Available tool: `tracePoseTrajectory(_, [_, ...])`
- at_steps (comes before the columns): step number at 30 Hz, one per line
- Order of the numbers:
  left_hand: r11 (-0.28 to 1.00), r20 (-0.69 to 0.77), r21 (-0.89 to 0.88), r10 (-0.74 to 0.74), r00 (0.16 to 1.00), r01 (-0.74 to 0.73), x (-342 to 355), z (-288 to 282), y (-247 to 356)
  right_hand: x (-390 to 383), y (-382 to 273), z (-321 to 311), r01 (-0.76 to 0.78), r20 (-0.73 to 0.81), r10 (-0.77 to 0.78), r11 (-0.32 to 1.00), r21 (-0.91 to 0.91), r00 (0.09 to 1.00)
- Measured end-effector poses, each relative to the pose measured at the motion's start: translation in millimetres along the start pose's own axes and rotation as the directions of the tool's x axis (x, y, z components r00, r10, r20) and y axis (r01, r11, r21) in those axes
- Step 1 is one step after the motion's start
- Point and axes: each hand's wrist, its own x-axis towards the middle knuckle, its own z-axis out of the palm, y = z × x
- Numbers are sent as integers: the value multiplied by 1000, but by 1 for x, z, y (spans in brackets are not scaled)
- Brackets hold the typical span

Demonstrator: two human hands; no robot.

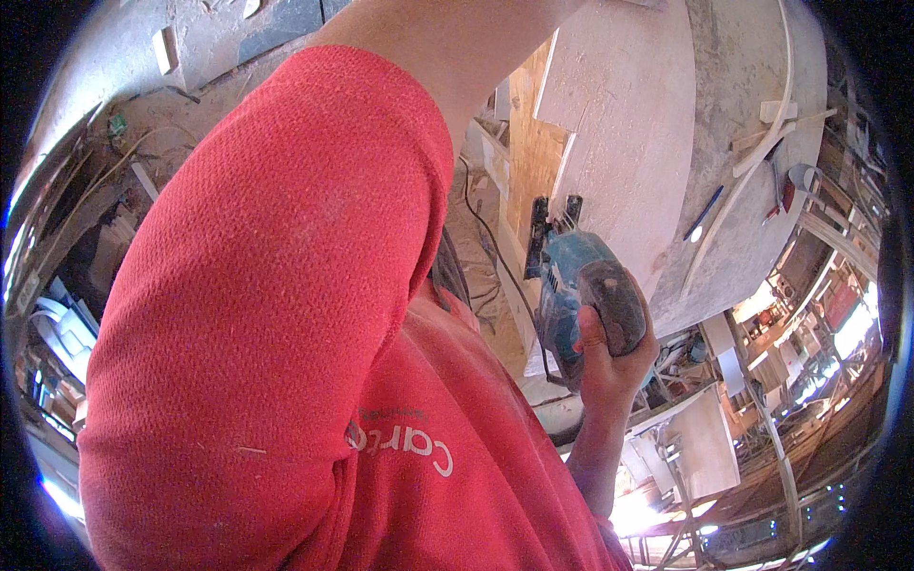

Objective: The person uses a jigsaw to cut a curved shape out of a piece of plywood on a workbench. They reposition the wood and continue cutting along the marked line.

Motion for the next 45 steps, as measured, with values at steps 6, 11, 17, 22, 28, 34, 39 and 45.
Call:
tracePoseTrajectory(6, [1000,16,-11,-12,1000,12,3,0,-1,1,-5,2,-14,1,14,1000,17,1000])
tracePoseTrajectory(11, [1000,2,-14,-5,1000,5,3,0,1,2,-6,2,-22,-3,22,1000,12,1000])
tracePoseTrajectory(17, [1000,-3,-28,-10,1000,10,3,2,-2,5,-10,3,-16,3,16,1000,14,1000])
tracePoseTrajectory(22, [1000,-3,14,-16,1000,16,1,-1,0,7,-13,4,-27,-2,27,1000,12,1000])
tracePoseTrajectory(28, [1000,10,-3,-5,1000,5,7,4,-4,11,-12,3,-38,-12,38,999,-6,999])
tracePoseTrajectory(34, [1000,7,3,4,1000,-4,4,4,0,10,-15,6,-70,-45,71,997,19,996])
tracePoseTrajectory(39, [1000,71,7,-1,997,1,5,-5,1,14,-14,4,-65,-45,66,998,26,997])
tracePoseTrajectory(45, [1000,32,-27,-8,999,9,10,5,-4,15,-19,6,-76,-52,77,997,18,996])
